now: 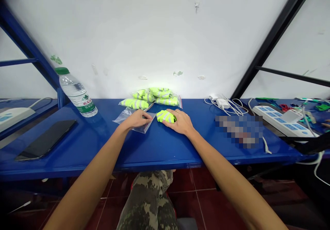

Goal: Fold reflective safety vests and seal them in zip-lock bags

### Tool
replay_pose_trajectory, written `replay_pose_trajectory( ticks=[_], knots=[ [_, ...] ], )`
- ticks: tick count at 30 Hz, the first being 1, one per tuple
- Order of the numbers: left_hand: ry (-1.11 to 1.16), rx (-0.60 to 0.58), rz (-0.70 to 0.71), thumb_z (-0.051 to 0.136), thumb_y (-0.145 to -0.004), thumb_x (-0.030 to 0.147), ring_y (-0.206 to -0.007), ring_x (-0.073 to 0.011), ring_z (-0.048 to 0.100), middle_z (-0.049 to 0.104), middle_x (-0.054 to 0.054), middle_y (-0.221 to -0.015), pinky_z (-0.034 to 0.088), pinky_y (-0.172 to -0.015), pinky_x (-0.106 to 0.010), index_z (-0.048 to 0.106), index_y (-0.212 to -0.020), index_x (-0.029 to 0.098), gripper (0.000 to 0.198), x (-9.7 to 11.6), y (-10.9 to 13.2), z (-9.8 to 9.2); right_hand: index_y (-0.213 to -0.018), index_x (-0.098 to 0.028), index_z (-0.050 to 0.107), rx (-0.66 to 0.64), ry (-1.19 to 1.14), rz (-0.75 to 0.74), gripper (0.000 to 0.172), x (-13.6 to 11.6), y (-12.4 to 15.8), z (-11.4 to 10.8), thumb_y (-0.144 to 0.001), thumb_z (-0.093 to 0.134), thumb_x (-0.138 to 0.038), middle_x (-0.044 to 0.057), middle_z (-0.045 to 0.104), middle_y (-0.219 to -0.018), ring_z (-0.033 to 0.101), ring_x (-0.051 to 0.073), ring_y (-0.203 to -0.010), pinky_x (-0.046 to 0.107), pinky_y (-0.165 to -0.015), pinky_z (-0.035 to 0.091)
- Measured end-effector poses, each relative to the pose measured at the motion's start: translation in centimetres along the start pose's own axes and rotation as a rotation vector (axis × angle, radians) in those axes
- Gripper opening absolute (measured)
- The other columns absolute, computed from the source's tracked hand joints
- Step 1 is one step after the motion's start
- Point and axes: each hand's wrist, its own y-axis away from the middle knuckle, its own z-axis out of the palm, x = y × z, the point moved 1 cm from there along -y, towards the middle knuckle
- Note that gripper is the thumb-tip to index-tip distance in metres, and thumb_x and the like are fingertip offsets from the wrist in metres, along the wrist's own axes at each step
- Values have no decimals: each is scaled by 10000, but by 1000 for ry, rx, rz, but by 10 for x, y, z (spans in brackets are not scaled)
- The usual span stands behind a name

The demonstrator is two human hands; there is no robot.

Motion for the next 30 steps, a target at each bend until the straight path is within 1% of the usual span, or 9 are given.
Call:
replay_pose_trajectory(
  ticks=[3, 5, 9, 11, 15, 18, 21, 26, 30],
  knots=[
    [-54, 45, -40, 600, -709, 207, -787, -208, 678, 758, -65, -825, 486, -696, -246, 779, -795, 133, 212, 6, 2, 0, -1349, -257, 569, 2, 12, -1, 683, -1, 0, -1, -819, 553, -688, 87, 669, -1113, 642, 267, -1007, 374, -873, 503],
    [-63, 49, -19, 587, -718, 208, -816, -208, 677, 759, -67, -856, 486, -710, -244, 775, -799, 134, 217, 7, 2, 0, -1354, -254, 565, -2, 18, -4, 682, -1, 0, -2, -823, 551, -682, 88, 671, -1104, 643, 266, -1002, 371, -871, 501],
    [-28, -74, 56, 550, -704, 150, -844, -193, 671, 757, -43, -923, 490, -736, -231, 765, -917, 154, 303, 3, 1, -2, -1356, -249, 564, -15, 14, -1, 680, -2, 0, -3, -828, 546, -676, 83, 671, -1089, 646, 261, -990, 363, -860, 503],
    [-32, -93, 73, 567, -682, 140, -868, -194, 668, 749, -46, -946, 495, -768, -235, 750, -920, 154, 300, 1, 1, -1, -1355, -247, 566, -12, 16, 1, 683, -2, 0, -3, -827, 545, -680, 86, 671, -1092, 647, 263, -994, 364, -865, 501],
    [-30, -13, 131, 630, -621, 129, -933, -183, 650, 711, -49, -1035, 497, -829, -241, 682, -971, 164, 355, 4, 4, 2, -1356, -249, 565, 2, 19, -5, 684, -1, 0, 0, -823, 555, -677, 88, 672, -1099, 646, 264, -998, 364, -871, 499],
    [-43, 6, 170, 636, -647, 180, -907, -179, 639, 700, -34, -986, 494, -815, -250, 670, -934, 174, 289, 6, 5, 3, -1352, -256, 566, 6, 19, -8, 666, 0, 0, 1, -825, 562, -664, 79, 674, -1091, 649, 258, -989, 359, -870, 499],
    [-72, -41, 179, 597, -682, 187, -862, -176, 633, 710, -20, -908, 477, -794, -250, 712, -823, 177, 181, 7, 5, 3, -1354, -265, 563, 1, 26, -10, 661, 0, 0, 0, -828, 559, -664, 76, 675, -1072, 649, 257, -983, 357, -865, 499],
    [-76, -44, 182, 610, -663, 214, -754, -167, 612, 718, -10, -799, 444, -689, -248, 749, -768, 178, 178, 8, 6, 1, -1353, -260, 567, -5, 34, -5, 658, -2, 0, -2, -830, 559, -658, 81, 676, -1066, 653, 259, -975, 357, -860, 502],
    [-61, -45, 189, 619, -648, 231, -751, -165, 614, 723, -11, -812, 441, -675, -246, 753, -789, 179, 201, 5, 5, 2, -1349, -249, 574, 17, 40, 21, 664, -5, 1, -3, -826, 565, -659, 87, 682, -1079, 656, 267, -983, 361, -855, 505]
  ],
)
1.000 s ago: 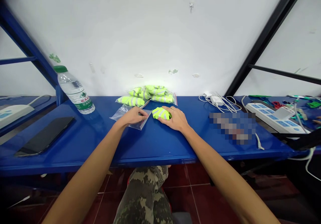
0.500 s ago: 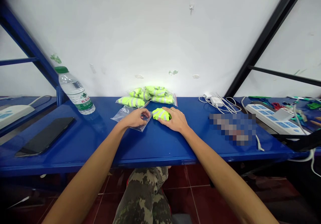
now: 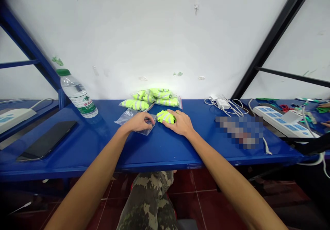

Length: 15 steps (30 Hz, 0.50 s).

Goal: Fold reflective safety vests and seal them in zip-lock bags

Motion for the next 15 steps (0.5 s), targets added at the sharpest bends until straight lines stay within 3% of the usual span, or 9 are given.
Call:
replay_pose_trajectory(
  ticks=[7, 15],
  knots=[
    [-34, 24, -37, 664, -625, 259, -734, -169, 619, 723, -25, -785, 444, -655, -241, 748, -765, 161, 190, -1, 0, 2, -1329, -239, 597, 49, -7, 32, 660, 0, 1, 2, -816, 580, -654, 83, 699, -1068, 671, 259, -951, 352, -831, 514],
    [-77, 43, -36, 680, -637, 300, -765, -181, 624, 720, -27, -856, 447, -683, -254, 760, -926, 141, 339, 1, 1, 1, -1323, -226, 600, 75, -94, -32, 647, 1, 1, 2, -807, 616, -615, 77, 692, -1017, 670, 236, -893, 340, -806, 517]
  ],
)
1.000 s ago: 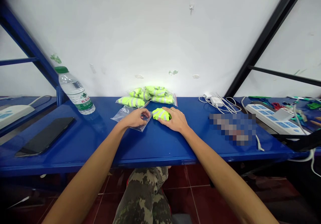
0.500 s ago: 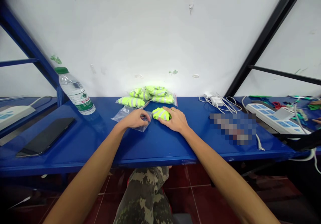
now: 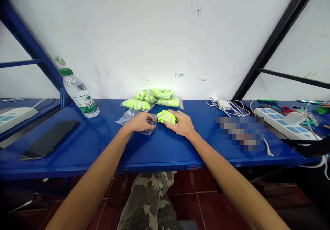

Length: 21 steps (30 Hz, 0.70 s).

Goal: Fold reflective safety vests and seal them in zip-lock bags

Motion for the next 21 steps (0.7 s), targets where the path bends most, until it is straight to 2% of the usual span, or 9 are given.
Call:
replay_pose_trajectory(
  ticks=[6, 10, 14, 18, 21],
  knots=[
    [18, 23, 37, 688, -621, 290, -723, -178, 614, 709, -17, -783, 453, -659, -258, 764, -939, 145, 358, -1, 0, 2, -1319, -215, 600, -69, -59, -94, 644, -13, 1, 0, -810, 620, -610, 82, 681, -1028, 666, 232, -889, 331, -803, 511],
    [69, 53, 43, 698, -585, 239, -837, -212, 657, 742, -54, -952, 501, -730, -261, 741, -1071, 128, 500, -1, 0, 2, -1323, -226, 600, -111, -4, -122, 644, -16, 2, 1, -814, 609, -620, 84, 674, -1035, 668, 241, -880, 337, -790, 502],
    [89, 57, 65, 677, -582, 185, -902, -226, 674, 740, -75, -1059, 528, -768, -267, 723, -1122, 125, 544, -1, 0, 1, -1324, -238, 598, -105, 36, -118, 635, -14, 2, 3, -818, 603, -622, 79, 674, -1026, 669, 241, -860, 332, -757, 492],
    [131, 173, 64, 630, -626, 143, -912, -204, 679, 738, -84, -1075, 537, -795, -264, 728, -1092, 109, 478, -1, -2, 1, -1328, -254, 592, -95, 53, -125, 642, -12, 3, 4, -819, 584, -647, 73, 673, -1015, 666, 240, -849, 328, -738, 482],
    [128, 280, 80, 561, -651, 98, -824, -172, 666, 748, -60, -993, 534, -764, -264, 744, -1041, 130, 432, 0, -5, 4, -1325, -259, 590, -92, 71, -147, 632, -12, 3, 4, -829, 566, -651, 70, 667, -1002, 663, 240, -855, 326, -730, 476]
  ],
)
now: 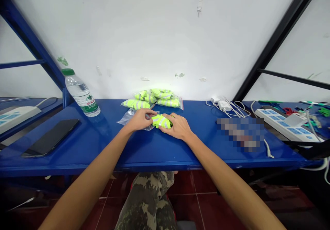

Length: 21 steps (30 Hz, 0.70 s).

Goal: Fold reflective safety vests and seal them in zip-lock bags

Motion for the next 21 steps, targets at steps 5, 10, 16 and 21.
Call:
replay_pose_trajectory(
  ticks=[5, 10, 16, 21],
  knots=[
    [-59, 126, 64, 554, -713, 140, -793, -169, 629, 728, -48, -938, 517, -779, -297, 741, -978, 163, 325, 6, 2, 9, -1321, -246, 590, -18, 31, -24, 622, -2, 0, -3, -841, 555, -639, 78, 660, -1021, 658, 240, -862, 326, -723, 470],
    [-45, 162, 83, 515, -753, 104, -807, -165, 610, 678, -55, -934, 505, -819, -318, 601, -1217, 144, 473, 11, 5, 22, -1311, -227, 587, -16, -11, -28, 618, -4, 0, -4, -832, 579, -617, 71, 666, -995, 660, 240, -866, 326, -743, 471],
    [51, 257, 13, 535, -776, 124, -790, -152, 616, 682, -26, -879, 508, -790, -289, 615, -1107, 175, 345, 18, 5, 28, -1241, -206, 518, -16, -76, -3, 605, -10, 0, -6, -789, 630, -593, 77, 692, -1025, 670, 271, -881, 332, -712, 447],
    [20, 284, 37, 553, -761, 135, -766, -153, 629, 696, -18, -826, 502, -767, -280, 664, -1006, 176, 272, 26, 6, 27, -1088, -186, 439, -49, -84, 78, 585, -17, -1, -5, -761, 611, -639, 69, 670, -863, 658, 277, -742, 314, -611, 379]
  ],
)
